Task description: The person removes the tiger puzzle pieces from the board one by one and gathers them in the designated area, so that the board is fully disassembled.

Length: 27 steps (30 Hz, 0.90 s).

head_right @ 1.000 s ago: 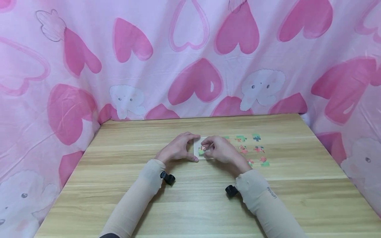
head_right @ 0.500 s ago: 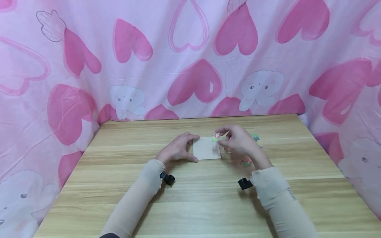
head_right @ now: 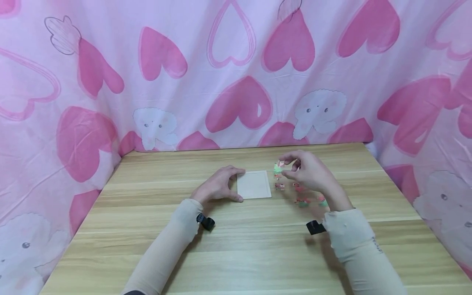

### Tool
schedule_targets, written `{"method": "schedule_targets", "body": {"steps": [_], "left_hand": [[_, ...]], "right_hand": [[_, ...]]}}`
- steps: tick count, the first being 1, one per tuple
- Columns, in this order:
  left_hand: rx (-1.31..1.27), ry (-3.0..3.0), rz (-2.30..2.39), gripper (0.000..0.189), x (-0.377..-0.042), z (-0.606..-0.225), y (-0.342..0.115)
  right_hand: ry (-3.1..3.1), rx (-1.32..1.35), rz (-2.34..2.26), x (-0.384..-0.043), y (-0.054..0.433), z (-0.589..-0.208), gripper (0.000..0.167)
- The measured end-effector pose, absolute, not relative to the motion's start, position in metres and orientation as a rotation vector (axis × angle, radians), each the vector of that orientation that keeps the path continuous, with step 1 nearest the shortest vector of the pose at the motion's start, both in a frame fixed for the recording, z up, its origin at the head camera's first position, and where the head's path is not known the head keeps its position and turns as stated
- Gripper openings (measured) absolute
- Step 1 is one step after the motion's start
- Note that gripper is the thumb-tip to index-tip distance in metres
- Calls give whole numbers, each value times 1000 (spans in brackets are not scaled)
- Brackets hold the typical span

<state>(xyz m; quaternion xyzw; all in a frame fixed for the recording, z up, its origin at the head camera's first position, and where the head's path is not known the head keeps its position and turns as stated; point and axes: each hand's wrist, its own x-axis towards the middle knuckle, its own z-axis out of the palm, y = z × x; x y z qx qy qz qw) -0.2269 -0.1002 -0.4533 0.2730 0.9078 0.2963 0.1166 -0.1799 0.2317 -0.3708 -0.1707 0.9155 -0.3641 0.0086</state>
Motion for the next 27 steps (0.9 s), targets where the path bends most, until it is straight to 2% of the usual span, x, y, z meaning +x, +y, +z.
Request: {"method": "schedule_targets", "body": {"steps": [13,27], "left_hand": [[791,2659,851,101,-227,-452,-100],[796,2662,857,102,-226,-452,-100]], "right_hand": [[2841,-535,-1178,-171,241,-381,41],[2722,-546,-1120,-153,242,-432,39]]}}
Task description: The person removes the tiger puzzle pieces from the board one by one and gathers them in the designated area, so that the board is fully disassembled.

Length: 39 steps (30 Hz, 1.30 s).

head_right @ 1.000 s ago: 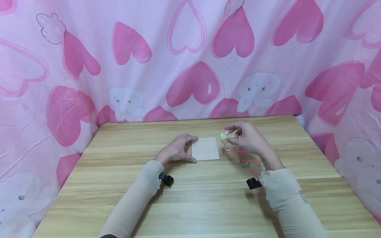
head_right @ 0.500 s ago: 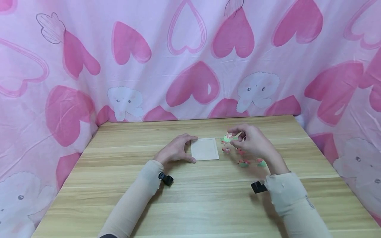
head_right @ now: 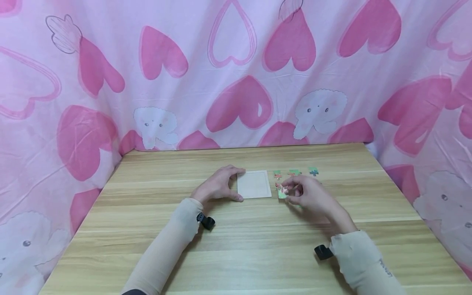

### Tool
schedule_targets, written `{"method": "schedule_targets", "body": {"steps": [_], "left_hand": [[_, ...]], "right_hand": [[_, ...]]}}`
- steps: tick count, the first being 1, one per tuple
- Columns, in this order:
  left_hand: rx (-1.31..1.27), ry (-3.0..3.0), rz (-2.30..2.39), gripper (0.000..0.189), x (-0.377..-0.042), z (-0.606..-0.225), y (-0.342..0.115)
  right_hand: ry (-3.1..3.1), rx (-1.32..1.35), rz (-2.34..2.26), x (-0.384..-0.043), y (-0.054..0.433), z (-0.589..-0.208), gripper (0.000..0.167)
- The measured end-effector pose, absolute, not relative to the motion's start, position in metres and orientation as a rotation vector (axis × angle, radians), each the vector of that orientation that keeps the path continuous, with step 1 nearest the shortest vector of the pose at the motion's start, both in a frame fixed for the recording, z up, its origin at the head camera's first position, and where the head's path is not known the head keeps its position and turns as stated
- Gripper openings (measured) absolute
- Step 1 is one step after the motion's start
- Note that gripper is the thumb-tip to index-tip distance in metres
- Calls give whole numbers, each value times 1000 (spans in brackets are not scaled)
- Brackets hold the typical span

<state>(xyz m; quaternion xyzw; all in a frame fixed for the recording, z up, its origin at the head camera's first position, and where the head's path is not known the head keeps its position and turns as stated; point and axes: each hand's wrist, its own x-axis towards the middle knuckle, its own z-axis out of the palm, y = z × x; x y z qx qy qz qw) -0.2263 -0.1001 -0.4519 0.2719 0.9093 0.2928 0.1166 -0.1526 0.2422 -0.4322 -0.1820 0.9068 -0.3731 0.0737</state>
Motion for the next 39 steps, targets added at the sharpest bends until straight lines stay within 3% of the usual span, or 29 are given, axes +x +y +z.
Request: {"method": "schedule_targets", "body": {"steps": [11,39], "left_hand": [[791,2663,861,101,-226,-452,-100],[775,2662,853,103,-227,-453,-100]], "right_hand": [[2719,-493,-1075,-148,238,-451,37],[2729,-532,-1039,-147,235,-451,40]]}}
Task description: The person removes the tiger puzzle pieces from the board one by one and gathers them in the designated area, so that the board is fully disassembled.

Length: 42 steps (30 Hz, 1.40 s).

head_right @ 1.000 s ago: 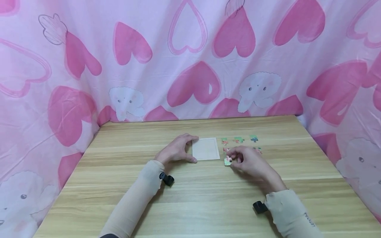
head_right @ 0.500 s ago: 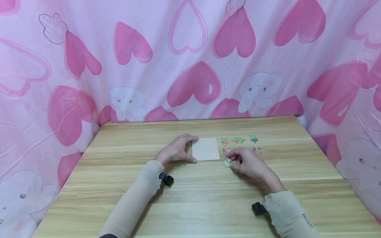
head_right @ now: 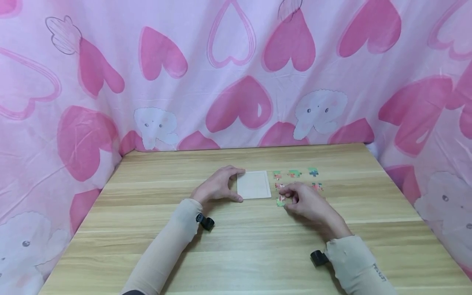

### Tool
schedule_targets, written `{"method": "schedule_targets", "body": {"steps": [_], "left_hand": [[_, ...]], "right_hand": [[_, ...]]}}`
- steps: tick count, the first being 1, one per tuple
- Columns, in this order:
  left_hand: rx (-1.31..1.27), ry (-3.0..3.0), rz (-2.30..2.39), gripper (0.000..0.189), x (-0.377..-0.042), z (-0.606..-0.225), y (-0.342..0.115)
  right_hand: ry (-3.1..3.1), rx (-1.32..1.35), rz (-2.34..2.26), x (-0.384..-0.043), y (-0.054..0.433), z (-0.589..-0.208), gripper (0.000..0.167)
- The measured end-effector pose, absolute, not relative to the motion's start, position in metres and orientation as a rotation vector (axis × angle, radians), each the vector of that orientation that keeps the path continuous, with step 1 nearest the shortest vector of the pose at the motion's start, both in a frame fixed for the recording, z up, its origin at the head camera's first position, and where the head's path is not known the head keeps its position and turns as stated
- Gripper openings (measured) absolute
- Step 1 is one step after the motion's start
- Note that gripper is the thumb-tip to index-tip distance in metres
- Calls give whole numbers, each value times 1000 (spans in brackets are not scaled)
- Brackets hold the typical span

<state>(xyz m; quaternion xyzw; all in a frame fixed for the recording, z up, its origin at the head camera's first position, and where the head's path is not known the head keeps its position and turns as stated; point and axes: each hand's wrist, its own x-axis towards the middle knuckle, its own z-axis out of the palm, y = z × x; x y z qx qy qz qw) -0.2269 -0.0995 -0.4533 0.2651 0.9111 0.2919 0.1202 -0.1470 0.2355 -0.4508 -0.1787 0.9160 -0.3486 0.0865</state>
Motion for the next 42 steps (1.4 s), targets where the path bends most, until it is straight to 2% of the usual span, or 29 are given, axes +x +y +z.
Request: {"method": "schedule_targets", "body": {"steps": [42], "left_hand": [[733,2682,783,101,-220,-444,-92]], "right_hand": [[2740,-533,-1031,-146,235,-451,38]]}}
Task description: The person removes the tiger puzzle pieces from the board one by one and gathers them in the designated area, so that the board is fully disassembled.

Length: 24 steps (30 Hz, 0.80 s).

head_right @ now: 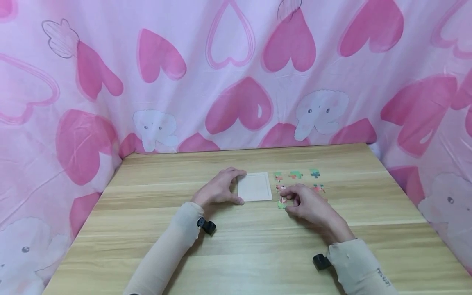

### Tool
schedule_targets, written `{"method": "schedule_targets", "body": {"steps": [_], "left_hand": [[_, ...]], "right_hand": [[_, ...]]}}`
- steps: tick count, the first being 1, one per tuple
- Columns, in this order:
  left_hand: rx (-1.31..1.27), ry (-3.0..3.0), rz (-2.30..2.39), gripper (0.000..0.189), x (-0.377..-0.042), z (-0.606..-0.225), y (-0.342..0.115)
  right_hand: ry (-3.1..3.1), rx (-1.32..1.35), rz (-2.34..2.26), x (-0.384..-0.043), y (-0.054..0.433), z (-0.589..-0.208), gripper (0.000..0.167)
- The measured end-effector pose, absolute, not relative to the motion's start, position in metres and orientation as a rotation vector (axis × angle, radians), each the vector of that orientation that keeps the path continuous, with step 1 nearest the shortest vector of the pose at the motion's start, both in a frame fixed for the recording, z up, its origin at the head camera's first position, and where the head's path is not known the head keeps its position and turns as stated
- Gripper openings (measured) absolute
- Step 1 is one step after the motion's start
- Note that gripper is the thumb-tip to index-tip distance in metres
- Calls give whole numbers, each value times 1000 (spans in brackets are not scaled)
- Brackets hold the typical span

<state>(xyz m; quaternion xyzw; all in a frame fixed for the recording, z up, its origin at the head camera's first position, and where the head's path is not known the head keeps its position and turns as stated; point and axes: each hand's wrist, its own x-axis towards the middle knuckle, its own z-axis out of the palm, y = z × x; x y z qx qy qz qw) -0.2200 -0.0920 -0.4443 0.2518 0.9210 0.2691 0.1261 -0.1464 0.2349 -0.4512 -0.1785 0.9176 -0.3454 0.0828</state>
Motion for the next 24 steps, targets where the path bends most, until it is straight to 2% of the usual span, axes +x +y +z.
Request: {"method": "schedule_targets", "body": {"steps": [14,24], "left_hand": [[790,2707,716,98,-216,-442,-86],[811,2726,693,99,-212,-438,-88]], "right_hand": [[2804,-533,-1008,-146,236,-439,38],[2873,-616,-1118,-164,219,-407,38]]}}
